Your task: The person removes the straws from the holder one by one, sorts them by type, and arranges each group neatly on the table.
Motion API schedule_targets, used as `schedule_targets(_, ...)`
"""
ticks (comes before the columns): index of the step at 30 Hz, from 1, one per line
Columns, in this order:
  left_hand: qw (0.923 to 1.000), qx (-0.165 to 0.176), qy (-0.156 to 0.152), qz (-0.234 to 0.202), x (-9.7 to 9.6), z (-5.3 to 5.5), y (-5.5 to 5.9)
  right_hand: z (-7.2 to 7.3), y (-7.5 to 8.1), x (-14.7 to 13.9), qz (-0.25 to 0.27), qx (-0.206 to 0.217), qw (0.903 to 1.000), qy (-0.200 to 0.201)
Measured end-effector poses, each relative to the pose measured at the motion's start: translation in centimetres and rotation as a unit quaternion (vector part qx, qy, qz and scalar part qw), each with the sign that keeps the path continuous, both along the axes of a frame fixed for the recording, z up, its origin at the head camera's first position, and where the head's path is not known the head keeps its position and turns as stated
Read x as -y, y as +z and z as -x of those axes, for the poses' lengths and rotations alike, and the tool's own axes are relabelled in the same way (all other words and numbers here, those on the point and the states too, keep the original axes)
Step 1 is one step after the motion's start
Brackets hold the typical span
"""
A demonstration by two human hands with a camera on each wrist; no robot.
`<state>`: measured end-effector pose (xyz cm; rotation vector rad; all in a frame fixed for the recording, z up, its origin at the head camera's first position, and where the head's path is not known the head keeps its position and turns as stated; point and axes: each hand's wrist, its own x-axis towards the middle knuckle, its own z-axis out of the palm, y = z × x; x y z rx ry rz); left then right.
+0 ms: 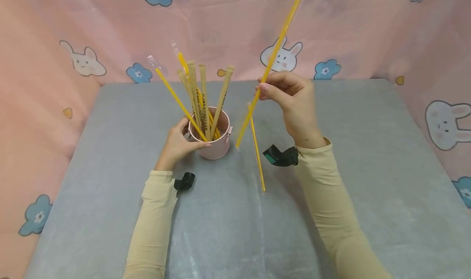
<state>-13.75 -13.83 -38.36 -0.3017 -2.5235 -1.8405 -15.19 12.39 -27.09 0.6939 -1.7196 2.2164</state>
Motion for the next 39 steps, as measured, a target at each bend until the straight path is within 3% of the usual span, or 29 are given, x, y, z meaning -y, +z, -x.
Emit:
schedule_targets(5, 1.0, 0.0, -0.004, 0.006, -0.1, 0.1, 0.3, 0.2, -0.6, -1.7, -0.02, 0.038, 0.9991, -0.004)
schedule_targets(11, 0.9999, -0.008, -0.005, 0.011, -0.1, 0.2, 0.6, 0.5, -2.0, -3.6, -0.077, 0.127, 0.9889, 0.014)
schedule_targets(18, 0.9999, -0.01, -0.008, 0.009, -0.1, 0.4, 0.6, 0.9, -4.0, -4.9, -0.174, 0.197, 0.9647, 0.016)
schedule_targets(27, 0.9999, -0.007, -0.006, 0.007, -0.1, 0.3, 0.6, 1.0, -6.3, -5.5, -0.268, 0.239, 0.9324, 0.043)
schedule_targets(39, 1.0, -0.002, -0.005, 0.007, 0.3, 0.0, 0.1, 1.5, -9.3, -5.4, -0.319, 0.309, 0.8907, 0.096)
